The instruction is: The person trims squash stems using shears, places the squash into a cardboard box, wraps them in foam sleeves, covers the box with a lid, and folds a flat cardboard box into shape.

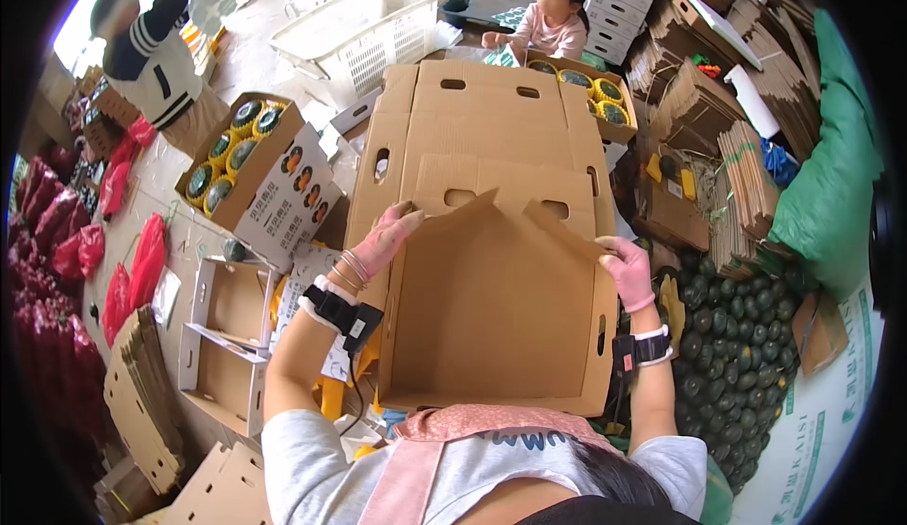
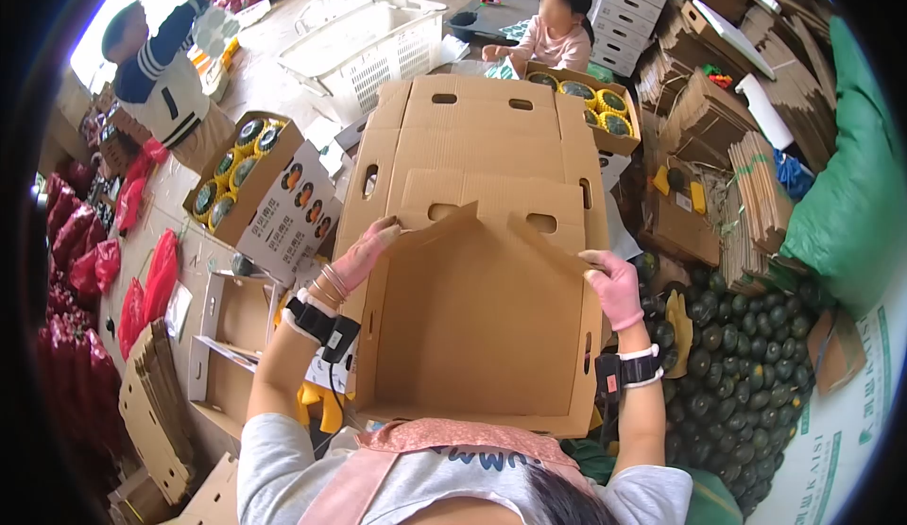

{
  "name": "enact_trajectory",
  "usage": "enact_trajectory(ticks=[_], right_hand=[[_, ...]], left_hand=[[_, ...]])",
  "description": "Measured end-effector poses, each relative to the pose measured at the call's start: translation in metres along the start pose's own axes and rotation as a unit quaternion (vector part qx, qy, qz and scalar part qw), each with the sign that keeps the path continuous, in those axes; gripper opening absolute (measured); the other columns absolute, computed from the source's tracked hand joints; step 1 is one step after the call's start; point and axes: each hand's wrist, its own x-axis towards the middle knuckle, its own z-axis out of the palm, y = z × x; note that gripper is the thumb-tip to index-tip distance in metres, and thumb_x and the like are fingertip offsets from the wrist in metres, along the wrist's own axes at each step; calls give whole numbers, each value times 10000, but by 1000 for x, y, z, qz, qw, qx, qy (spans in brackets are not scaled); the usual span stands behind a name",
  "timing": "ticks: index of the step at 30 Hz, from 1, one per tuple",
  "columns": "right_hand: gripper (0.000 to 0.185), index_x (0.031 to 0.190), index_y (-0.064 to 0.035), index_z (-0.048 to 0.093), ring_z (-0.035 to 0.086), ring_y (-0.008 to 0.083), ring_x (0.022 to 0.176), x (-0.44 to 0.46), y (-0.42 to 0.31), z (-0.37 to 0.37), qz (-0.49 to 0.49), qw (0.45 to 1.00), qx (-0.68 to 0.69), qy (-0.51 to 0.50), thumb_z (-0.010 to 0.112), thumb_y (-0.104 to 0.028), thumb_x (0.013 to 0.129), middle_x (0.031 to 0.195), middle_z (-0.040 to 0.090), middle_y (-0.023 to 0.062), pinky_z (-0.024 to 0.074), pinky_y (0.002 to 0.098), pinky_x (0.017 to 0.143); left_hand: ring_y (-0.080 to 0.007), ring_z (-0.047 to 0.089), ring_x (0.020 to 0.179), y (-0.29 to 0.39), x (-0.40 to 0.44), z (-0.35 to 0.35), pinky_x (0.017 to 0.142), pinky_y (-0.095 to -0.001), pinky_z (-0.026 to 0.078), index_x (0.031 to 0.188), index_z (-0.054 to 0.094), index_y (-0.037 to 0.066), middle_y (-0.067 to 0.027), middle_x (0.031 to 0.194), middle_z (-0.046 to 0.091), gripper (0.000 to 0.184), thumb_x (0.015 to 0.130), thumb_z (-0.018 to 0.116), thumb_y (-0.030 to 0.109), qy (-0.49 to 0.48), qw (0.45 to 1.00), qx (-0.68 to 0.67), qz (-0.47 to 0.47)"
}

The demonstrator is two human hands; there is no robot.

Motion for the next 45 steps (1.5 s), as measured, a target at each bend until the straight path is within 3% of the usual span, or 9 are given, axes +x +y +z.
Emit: enact_trajectory(ticks=[8, 12, 15, 17, 19, 22, 27, 31, 45], right_hand=[[156, 854, -16, 553, 555, 112, 824, -9, 8, -6, -90, 984, 154, 5, 520, 72, 729, 873, 600, 38, 441, 232, 788], [341, 1082, -49, 421, 486, 160, 988, -13, -5, 4, -93, 984, 136, 74, 562, -20, 773, 1019, 496, 57, 382, 289, 899], [342, 1053, -30, 450, 469, 180, 1017, -10, 17, -28, -148, 986, -69, -15, 451, -326, 883, 1059, 481, 76, 335, 303, 944], [588, 1006, -7, 502, 461, 194, 1019, -9, 12, -43, -153, 961, -220, -66, 341, -564, 904, 1088, 469, 107, 317, 314, 955], [593, 987, -3, 518, 463, 199, 1028, -2, -13, -47, -127, 973, -140, -133, 394, -574, 880, 1100, 468, 116, 309, 323, 966], [582, 1017, -10, 523, 449, 216, 1104, 0, -58, -47, -30, 967, 19, -254, 655, -488, 713, 1191, 450, 128, 325, 334, 974], [769, 1125, -24, 456, 514, 251, 1045, 25, -84, -9, -81, 879, -326, -338, 816, -319, 513, 1083, 529, 136, 388, 339, 934], [798, 1151, -74, 468, 546, 319, 1007, 20, -85, 14, -153, 715, -615, -295, 820, -309, 474, 1043, 575, 139, 450, 394, 841], [103, 711, -122, 547, 624, 256, 639, 42, 11, 62, -405, 723, -558, -45, 601, -205, 682, 626, 599, 44, 489, 371, 524]], left_hand=[[-199, 525, 1045, 56, -1, 2, 911, -313, 406, 999, 584, -5, -88, 1032, 563, 229, 834, 612, 152, 35, 946, -290, -137], [-145, 535, 954, 98, -6, 13, 821, -272, 433, 982, 572, 16, -45, 900, 554, 284, 740, 705, 83, 133, 991, -27, -13], [-165, 539, 1018, 104, -14, -7, 871, -286, 427, 1100, 556, -1, -86, 1026, 583, 453, 781, 701, 286, -68, 981, 178, -23], [-182, 536, 1057, 104, -22, -13, 908, -277, 411, 1139, 546, -25, -111, 1075, 584, 561, 802, 633, 415, -92, 994, -65, 5], [-197, 506, 1129, 101, -23, -27, 975, -266, 367, 1207, 497, -68, -145, 1160, 562, 753, 833, 477, 586, -159, 970, -181, -44], [-184, 505, 1113, 115, -4, -49, 946, -286, 387, 1232, 494, -28, -120, 1173, 552, 654, 825, 564, 478, -274, 948, -117, -110], [-333, 582, 985, 103, 0, -34, 813, -392, 460, 1278, 379, 90, -157, 1118, 581, 849, 581, 809, 313, -301, 924, 224, -77], [-304, 612, 918, 112, 47, 30, 761, -383, 495, 1176, 525, 147, -110, 998, 636, 728, 538, 815, 343, -358, 851, 382, -41], [-330, 643, 742, 70, 41, 40, 661, -432, 517, 1026, 467, 82, -151, 800, 649, 305, 793, 572, 250, -294, 736, 609, 0]])
